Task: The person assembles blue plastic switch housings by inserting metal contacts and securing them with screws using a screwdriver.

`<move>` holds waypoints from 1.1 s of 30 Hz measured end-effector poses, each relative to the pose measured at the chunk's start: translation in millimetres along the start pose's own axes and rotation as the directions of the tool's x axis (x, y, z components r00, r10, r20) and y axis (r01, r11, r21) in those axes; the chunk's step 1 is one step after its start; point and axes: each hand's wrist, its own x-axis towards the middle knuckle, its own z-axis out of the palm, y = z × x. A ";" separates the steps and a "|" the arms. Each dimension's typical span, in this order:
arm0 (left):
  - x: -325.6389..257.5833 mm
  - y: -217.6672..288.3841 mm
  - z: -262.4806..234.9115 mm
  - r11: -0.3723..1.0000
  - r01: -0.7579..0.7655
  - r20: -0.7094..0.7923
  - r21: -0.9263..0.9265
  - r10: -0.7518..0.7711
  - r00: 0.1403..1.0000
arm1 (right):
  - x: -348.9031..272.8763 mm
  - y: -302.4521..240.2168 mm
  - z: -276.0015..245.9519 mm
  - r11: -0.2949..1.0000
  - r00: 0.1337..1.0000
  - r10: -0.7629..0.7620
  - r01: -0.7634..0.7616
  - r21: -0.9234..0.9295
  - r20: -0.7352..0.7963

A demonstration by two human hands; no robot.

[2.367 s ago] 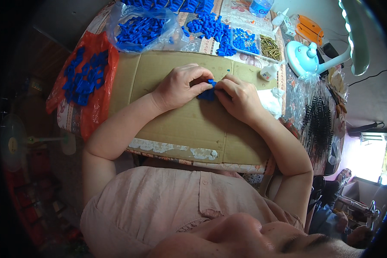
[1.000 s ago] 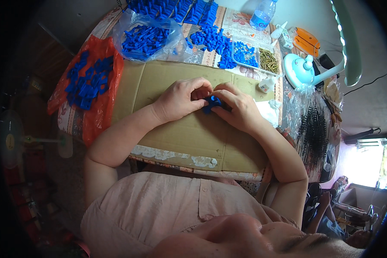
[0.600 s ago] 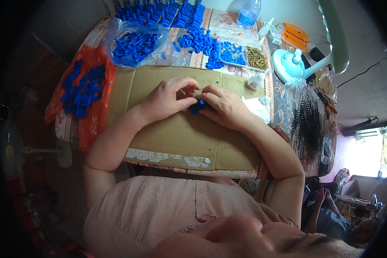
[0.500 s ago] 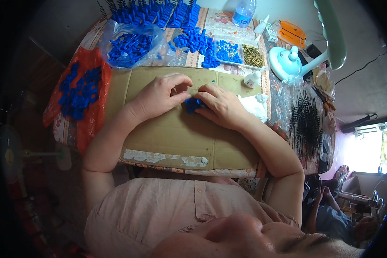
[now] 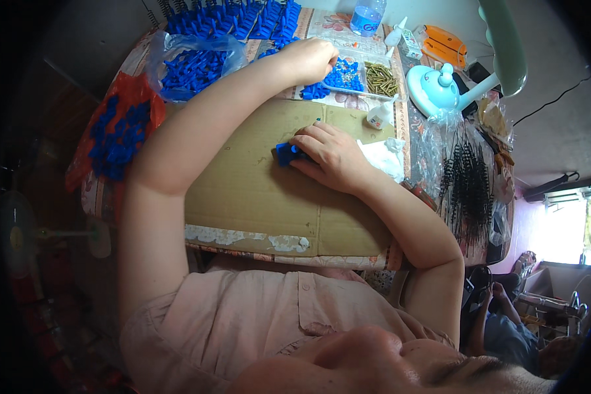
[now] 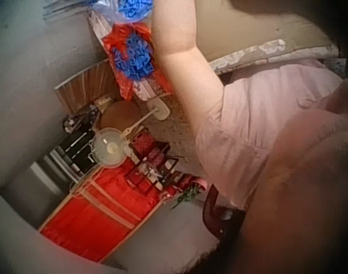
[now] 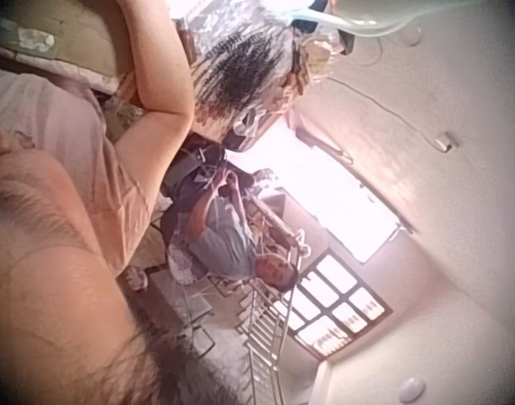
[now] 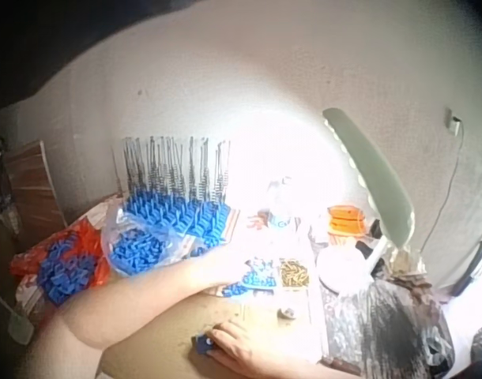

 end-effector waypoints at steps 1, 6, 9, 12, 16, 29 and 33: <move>12.4 -5.3 8.3 1.000 -0.004 0.001 0.002 0.004 1.000 | 0.5 0.5 0.9 1.000 1.000 0.002 -0.002 -0.002 -0.003; 46.7 -3.5 33.7 0.999 -0.008 -0.046 0.053 0.011 0.999 | 0.4 4.4 3.6 0.999 0.999 -0.016 0.017 0.033 -0.027; 58.2 -2.8 37.2 0.988 0.019 -0.005 0.154 -0.018 1.000 | 0.2 5.2 1.9 0.999 1.000 -0.009 0.010 0.050 -0.014; 64.0 -4.6 35.4 0.976 0.017 0.023 0.217 -0.022 0.999 | 1.2 5.7 0.4 0.998 1.000 -0.005 0.005 0.068 0.000; 67.3 -5.9 34.0 0.970 -0.029 0.044 0.243 0.018 0.999 | 0.9 6.6 1.0 0.998 1.000 0.004 -0.005 0.062 0.015; -29.3 13.6 -11.2 0.906 -0.055 -0.082 -0.421 0.022 0.996 | -0.9 6.9 1.8 0.978 0.995 0.085 -0.073 0.197 -0.050; -90.4 22.4 -29.0 0.874 -0.051 -0.067 -0.484 0.021 0.998 | 2.6 5.4 -0.5 0.963 0.992 0.124 -0.117 0.242 -0.016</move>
